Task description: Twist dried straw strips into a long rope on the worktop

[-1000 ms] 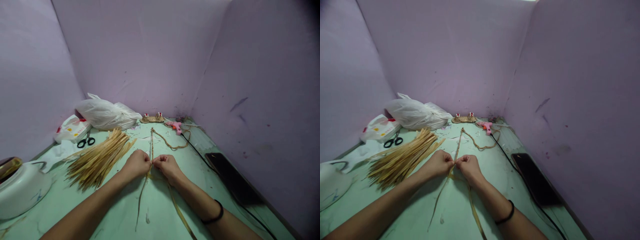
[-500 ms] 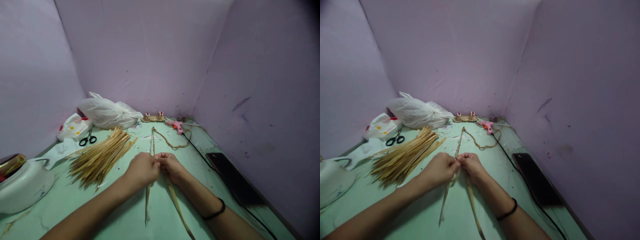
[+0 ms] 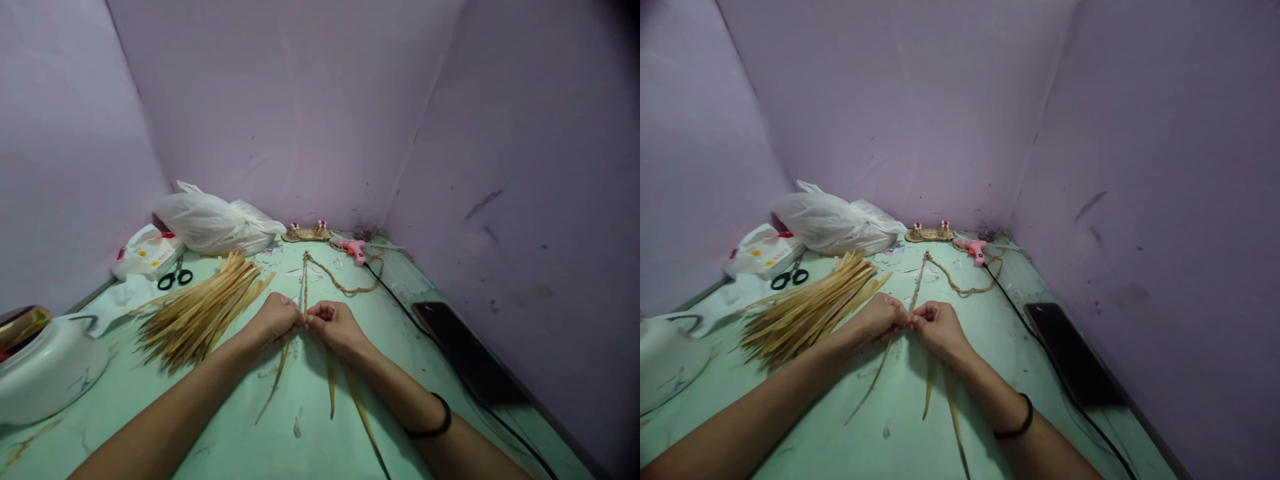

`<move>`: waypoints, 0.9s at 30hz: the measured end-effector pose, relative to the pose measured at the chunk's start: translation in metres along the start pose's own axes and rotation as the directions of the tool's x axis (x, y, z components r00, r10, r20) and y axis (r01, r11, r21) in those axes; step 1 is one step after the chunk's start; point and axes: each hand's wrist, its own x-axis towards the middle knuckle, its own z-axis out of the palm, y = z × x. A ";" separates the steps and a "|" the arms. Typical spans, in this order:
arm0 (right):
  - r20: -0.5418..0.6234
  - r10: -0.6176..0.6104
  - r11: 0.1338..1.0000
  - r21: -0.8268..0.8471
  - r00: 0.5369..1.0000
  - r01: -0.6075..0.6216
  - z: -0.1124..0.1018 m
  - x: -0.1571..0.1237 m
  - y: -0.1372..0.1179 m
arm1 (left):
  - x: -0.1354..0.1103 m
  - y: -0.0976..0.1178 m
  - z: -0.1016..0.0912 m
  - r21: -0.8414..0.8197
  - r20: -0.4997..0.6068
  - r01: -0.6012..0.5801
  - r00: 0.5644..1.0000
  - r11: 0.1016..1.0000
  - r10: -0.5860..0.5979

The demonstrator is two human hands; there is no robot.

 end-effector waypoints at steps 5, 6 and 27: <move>-0.082 -0.103 0.851 -0.524 0.991 0.045 -0.006 -0.011 -0.014 | 0.010 -0.011 0.005 0.076 -0.073 -0.171 0.982 0.982 0.177; -0.101 -0.085 0.817 -0.577 0.991 0.011 -0.006 -0.014 -0.019 | 0.011 -0.012 0.007 0.090 -0.077 -0.170 0.981 0.981 0.177; -0.230 -0.152 0.854 -0.520 0.961 0.010 -0.005 -0.021 -0.031 | 0.004 -0.006 -0.009 -0.255 0.189 -0.022 0.979 0.967 0.072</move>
